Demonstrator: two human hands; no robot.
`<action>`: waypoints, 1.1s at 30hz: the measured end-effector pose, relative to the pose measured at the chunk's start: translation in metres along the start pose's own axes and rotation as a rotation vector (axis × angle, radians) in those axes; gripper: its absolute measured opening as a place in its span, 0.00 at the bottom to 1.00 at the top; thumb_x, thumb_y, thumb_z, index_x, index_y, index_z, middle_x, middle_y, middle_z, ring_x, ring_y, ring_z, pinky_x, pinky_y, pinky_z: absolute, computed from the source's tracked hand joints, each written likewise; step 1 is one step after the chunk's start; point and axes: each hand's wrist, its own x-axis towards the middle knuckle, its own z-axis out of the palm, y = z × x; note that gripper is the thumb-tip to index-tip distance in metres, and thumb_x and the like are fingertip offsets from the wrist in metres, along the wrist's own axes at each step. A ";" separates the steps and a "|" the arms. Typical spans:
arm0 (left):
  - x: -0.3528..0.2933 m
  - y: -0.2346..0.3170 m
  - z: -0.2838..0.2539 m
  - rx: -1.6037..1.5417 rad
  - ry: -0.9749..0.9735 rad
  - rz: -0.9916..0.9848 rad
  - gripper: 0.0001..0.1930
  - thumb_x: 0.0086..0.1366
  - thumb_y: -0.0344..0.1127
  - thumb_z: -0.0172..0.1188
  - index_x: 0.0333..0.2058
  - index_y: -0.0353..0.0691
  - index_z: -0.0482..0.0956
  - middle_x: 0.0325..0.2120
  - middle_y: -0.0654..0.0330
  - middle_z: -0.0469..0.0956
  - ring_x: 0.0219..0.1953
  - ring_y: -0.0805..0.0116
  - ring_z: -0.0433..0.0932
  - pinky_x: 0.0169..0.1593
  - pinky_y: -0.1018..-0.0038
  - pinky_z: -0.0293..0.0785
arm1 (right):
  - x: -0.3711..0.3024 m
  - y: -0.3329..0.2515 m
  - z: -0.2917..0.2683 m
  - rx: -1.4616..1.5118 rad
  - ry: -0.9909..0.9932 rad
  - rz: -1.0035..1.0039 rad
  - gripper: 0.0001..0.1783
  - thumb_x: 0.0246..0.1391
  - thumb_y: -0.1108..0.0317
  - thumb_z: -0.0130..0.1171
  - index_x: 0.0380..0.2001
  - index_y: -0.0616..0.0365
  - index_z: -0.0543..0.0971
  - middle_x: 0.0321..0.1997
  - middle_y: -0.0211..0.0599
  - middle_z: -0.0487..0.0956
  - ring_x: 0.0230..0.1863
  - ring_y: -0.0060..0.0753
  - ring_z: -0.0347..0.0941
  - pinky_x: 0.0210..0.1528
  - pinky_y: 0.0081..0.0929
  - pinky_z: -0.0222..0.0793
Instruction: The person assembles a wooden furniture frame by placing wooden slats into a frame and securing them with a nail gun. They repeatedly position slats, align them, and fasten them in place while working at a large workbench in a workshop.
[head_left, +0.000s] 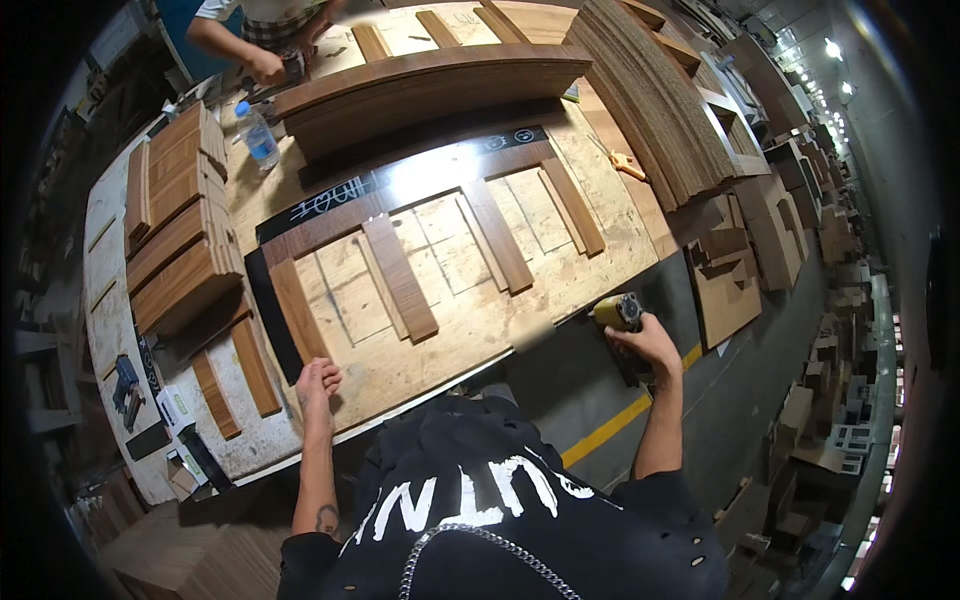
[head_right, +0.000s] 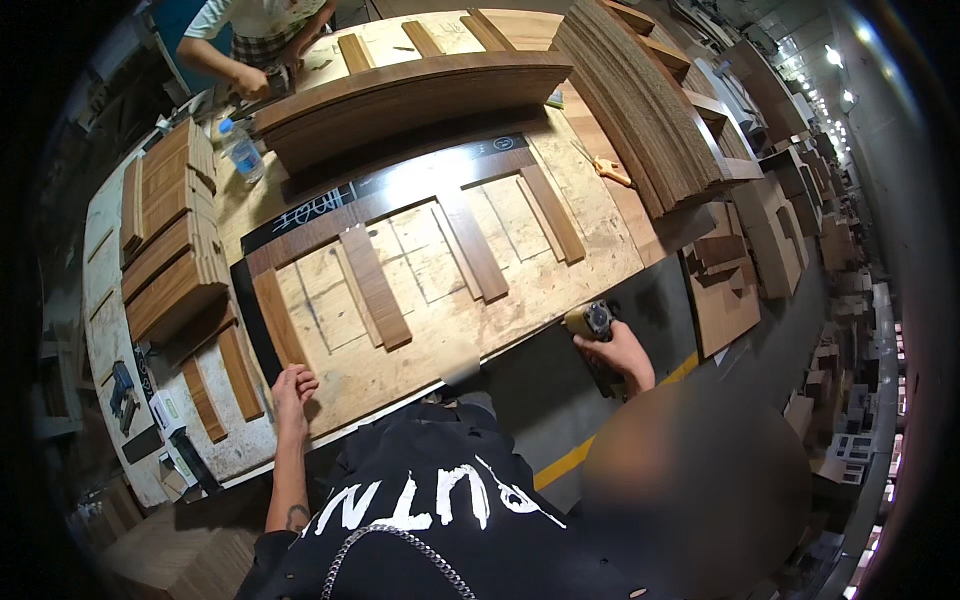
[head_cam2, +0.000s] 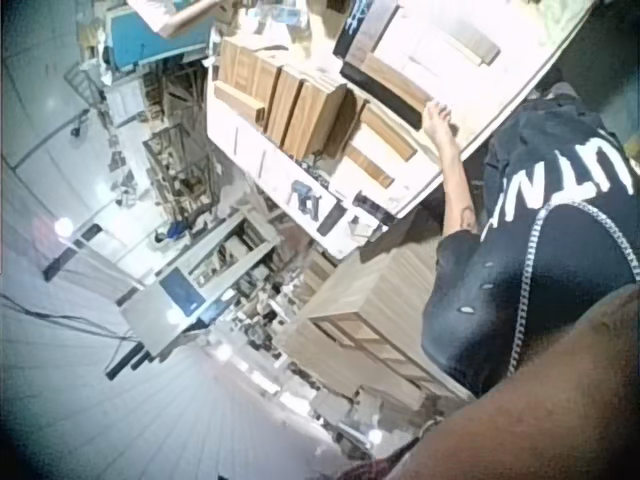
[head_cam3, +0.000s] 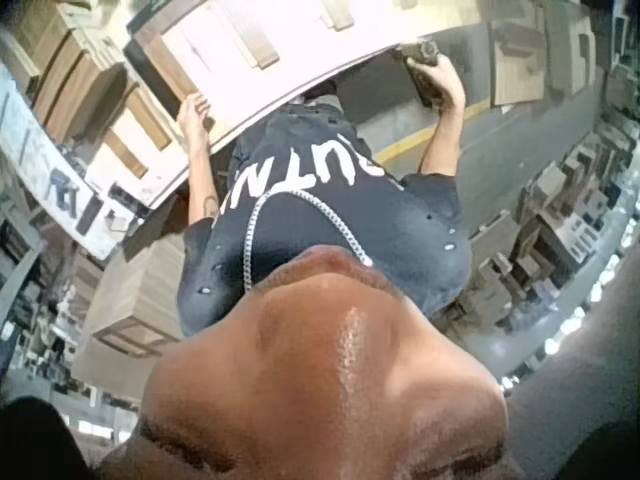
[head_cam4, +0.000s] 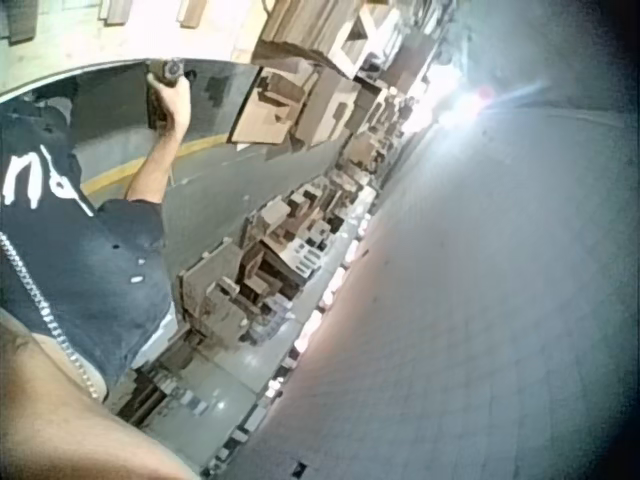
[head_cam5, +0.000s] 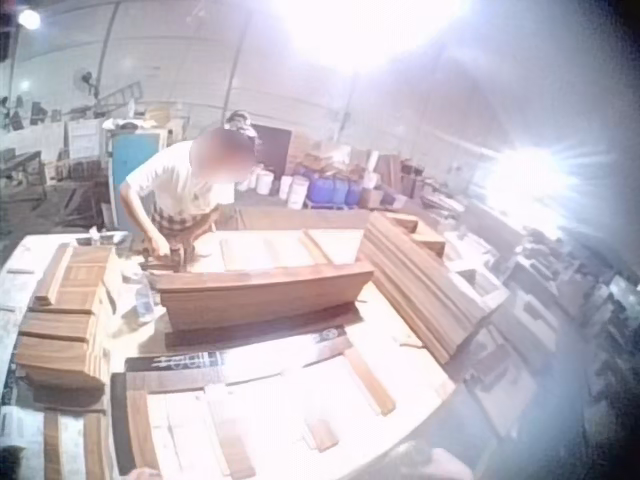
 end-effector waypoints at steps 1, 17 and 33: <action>0.002 0.005 0.009 -0.007 0.048 0.011 0.17 0.77 0.46 0.53 0.44 0.36 0.78 0.31 0.61 0.81 0.30 0.76 0.78 0.35 0.81 0.74 | 0.029 0.013 -0.015 0.038 -0.036 -0.056 0.14 0.52 0.65 0.73 0.38 0.61 0.81 0.26 0.30 0.80 0.24 0.19 0.72 0.27 0.24 0.67; -0.104 -0.043 0.228 0.465 0.141 0.148 0.15 0.76 0.39 0.56 0.51 0.32 0.78 0.37 0.57 0.84 0.37 0.71 0.81 0.45 0.75 0.77 | 0.406 -0.055 -0.061 -0.486 0.487 -0.439 0.22 0.58 0.61 0.59 0.55 0.57 0.80 0.56 0.56 0.75 0.63 0.60 0.67 0.62 0.59 0.66; -0.183 -0.105 0.245 0.397 0.609 0.180 0.17 0.73 0.42 0.58 0.49 0.33 0.79 0.34 0.55 0.84 0.35 0.69 0.84 0.42 0.73 0.80 | 0.531 -0.359 -0.007 -0.788 0.350 -1.410 0.29 0.55 0.70 0.61 0.62 0.44 0.73 0.66 0.46 0.71 0.68 0.51 0.66 0.62 0.70 0.60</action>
